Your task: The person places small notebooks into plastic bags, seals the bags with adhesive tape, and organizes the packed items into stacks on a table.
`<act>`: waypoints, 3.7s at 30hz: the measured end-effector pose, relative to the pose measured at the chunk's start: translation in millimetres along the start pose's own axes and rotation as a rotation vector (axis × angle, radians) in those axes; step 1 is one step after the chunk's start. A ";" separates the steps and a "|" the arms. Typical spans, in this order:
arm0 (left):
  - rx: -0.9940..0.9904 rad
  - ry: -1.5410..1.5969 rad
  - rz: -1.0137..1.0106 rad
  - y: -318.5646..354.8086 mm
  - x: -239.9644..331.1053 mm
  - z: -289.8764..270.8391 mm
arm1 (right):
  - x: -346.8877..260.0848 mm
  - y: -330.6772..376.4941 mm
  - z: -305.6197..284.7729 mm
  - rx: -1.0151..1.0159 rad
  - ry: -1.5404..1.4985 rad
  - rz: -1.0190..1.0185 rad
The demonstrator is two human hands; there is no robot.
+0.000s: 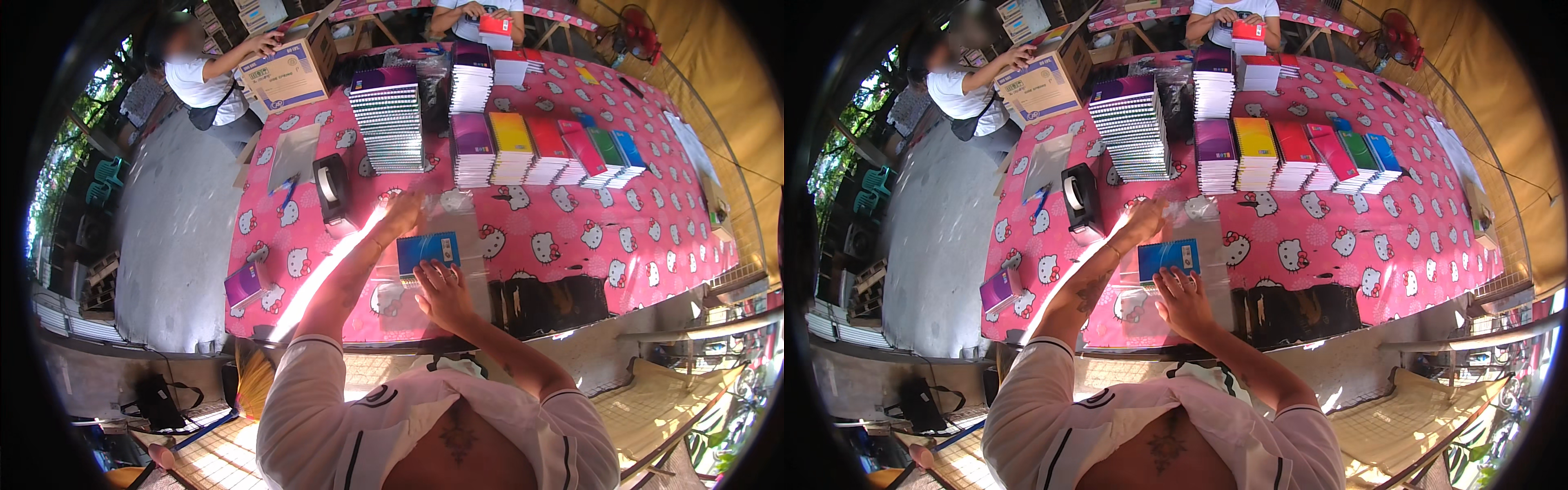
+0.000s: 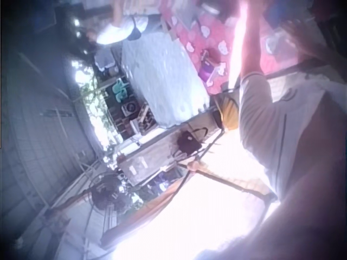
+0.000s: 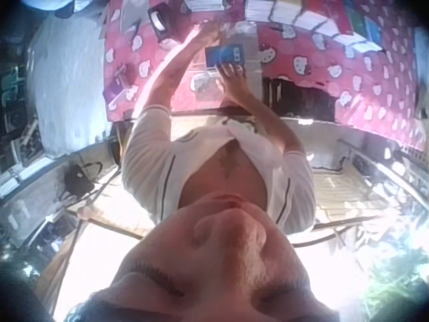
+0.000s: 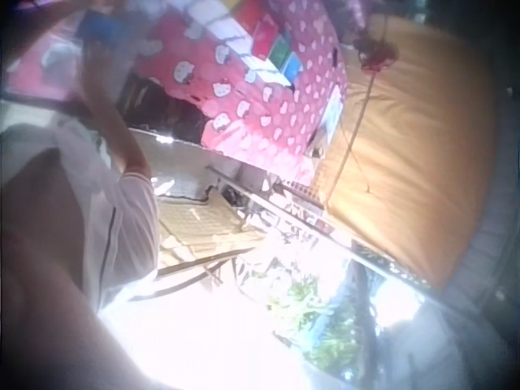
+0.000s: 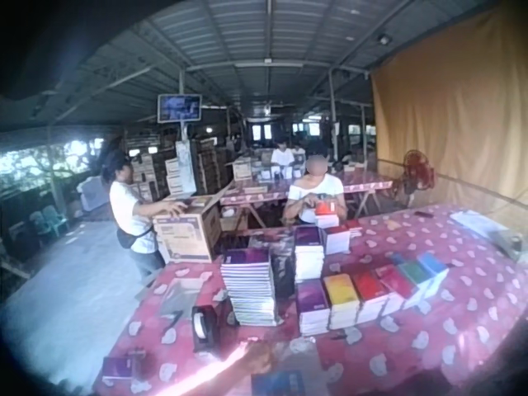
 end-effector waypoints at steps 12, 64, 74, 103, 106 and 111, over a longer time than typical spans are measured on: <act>0.042 -0.039 0.283 70.0 107.7 -90.7 | 4.0 8.0 8.4 0.016 -0.001 -0.012; 0.383 -0.326 -0.991 169.4 -151.5 -129.6 | 47.5 -4.6 -27.8 0.209 -0.149 -0.290; 0.273 0.640 -1.240 178.8 60.2 -52.0 | 47.8 -5.7 -29.4 0.203 -0.210 -0.344; 0.393 0.340 -0.622 136.7 81.5 -98.5 | 177.3 -47.2 50.9 -0.974 -1.023 0.808; 0.319 0.355 -0.687 138.3 52.5 -73.1 | 176.6 -67.3 18.8 -0.645 -0.980 0.722; 0.404 0.488 -0.623 160.6 28.6 -95.7 | 109.1 -200.4 -315.0 0.585 -1.001 -0.153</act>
Point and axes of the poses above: each hand's wrist, its own y-axis away from the middle knuckle, its own z-axis out of the palm, x = y × z, the point moved 10 cm from there along -y, towards the middle knuckle, and after that the axes turned 14 degrees about x, right-handed, at the moved point
